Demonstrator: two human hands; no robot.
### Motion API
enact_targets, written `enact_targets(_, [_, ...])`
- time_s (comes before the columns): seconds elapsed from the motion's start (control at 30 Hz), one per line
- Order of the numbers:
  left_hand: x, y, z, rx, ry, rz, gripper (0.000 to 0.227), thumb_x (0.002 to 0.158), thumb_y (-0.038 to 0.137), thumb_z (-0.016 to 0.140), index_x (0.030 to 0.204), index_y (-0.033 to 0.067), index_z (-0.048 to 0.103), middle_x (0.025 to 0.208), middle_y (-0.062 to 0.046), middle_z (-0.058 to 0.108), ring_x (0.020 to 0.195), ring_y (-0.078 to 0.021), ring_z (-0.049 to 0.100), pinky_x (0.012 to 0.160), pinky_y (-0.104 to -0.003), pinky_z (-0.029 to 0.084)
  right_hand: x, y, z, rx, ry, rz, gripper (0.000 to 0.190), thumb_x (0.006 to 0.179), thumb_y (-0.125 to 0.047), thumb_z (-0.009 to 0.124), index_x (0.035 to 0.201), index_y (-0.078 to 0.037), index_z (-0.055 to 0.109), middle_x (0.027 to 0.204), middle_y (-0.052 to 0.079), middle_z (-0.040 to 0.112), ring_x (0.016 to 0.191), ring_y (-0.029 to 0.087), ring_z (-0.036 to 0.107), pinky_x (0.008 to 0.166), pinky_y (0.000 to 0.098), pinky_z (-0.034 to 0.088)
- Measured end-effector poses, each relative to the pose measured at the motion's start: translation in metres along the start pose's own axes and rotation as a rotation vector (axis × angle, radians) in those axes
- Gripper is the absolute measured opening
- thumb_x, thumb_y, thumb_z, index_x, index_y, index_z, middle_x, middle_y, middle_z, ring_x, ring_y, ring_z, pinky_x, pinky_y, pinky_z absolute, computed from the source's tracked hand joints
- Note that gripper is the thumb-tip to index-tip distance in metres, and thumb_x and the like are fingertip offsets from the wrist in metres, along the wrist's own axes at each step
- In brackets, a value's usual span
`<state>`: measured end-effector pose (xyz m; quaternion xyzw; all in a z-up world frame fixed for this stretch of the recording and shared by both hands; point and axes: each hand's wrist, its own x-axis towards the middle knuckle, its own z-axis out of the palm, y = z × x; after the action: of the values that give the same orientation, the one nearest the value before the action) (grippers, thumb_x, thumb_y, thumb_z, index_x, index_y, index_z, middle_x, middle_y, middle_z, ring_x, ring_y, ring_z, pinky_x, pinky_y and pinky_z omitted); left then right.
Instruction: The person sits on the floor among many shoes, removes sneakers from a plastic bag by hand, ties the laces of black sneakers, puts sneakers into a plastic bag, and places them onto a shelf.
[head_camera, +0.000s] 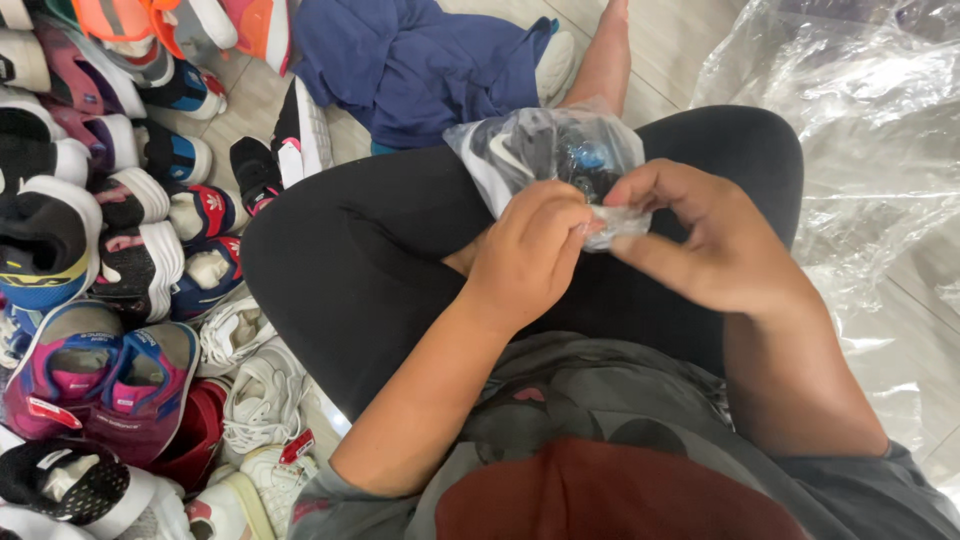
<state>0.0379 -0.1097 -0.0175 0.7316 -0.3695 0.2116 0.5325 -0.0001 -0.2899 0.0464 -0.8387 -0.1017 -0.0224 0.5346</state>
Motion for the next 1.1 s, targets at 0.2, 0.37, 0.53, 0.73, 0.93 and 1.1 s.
enact_targets(0.2, [-0.015,0.023,0.005,0.452,0.065,0.384,0.004,0.097,0.003,0.070,0.096,0.0066,0.068,0.090,-0.012,0.057,0.076,-0.0294,0.059,0.067,-0.039,0.050,-0.014,0.023,0.002,-0.149,0.185,-0.047,0.011,0.102,-0.007,0.069,0.093,-0.002,0.070,0.081,0.011,0.063,0.080,0.032,0.062,0.081,0.0396,0.050])
enact_targets(0.37, [-0.042,0.019,0.023,0.365,0.072,0.362,0.012,0.094,-0.005,0.070,0.100,0.0057,0.067,0.092,-0.007,0.059,0.079,-0.0249,0.060,0.068,-0.034,0.049,-0.011,0.057,0.006,-0.520,0.451,-0.268,0.029,0.112,-0.011,0.065,0.084,-0.006,0.059,0.094,0.005,0.041,0.090,0.025,0.043,0.082,0.0366,0.037])
enact_targets(0.53, [-0.065,0.010,0.037,0.343,-0.006,0.276,0.007,0.096,0.000,0.070,0.099,0.0066,0.067,0.090,-0.006,0.057,0.080,-0.0256,0.061,0.068,-0.035,0.050,-0.011,0.090,0.004,-0.458,0.441,-0.243,0.026,0.110,-0.001,0.061,0.084,-0.001,0.058,0.100,0.013,0.046,0.095,0.035,0.052,0.084,0.0415,0.045])
enact_targets(0.73, [-0.090,0.012,0.003,-0.315,-0.142,-0.897,0.024,0.091,0.026,0.076,0.097,0.0058,0.065,0.078,-0.005,0.056,0.072,-0.0221,0.060,0.062,-0.032,0.047,-0.039,0.057,-0.013,-0.110,0.225,-0.190,0.027,0.111,-0.013,0.050,0.090,0.004,0.055,0.121,0.031,0.061,0.113,0.054,0.063,0.094,0.0553,0.052])
enact_targets(0.93, [-0.085,-0.013,0.004,-1.073,0.273,-1.666,0.070,0.091,0.050,0.066,0.141,0.0037,0.050,0.131,-0.017,0.060,0.119,-0.0295,0.061,0.099,-0.045,0.051,-0.086,0.046,0.014,-0.009,-0.023,-0.073,0.019,0.085,-0.014,0.077,0.070,-0.005,0.068,0.113,0.019,0.076,0.114,0.042,0.070,0.097,0.0534,0.053])
enact_targets(1.1, [-0.103,-0.017,0.014,-0.852,0.394,-1.492,0.070,0.083,0.017,0.087,0.140,-0.0041,0.052,0.122,-0.023,0.066,0.109,-0.0301,0.068,0.087,-0.046,0.060,-0.084,0.073,0.006,-0.034,0.185,0.117,0.021,0.095,-0.024,0.072,0.081,-0.009,0.068,0.106,0.012,0.075,0.107,0.034,0.071,0.095,0.0459,0.053])
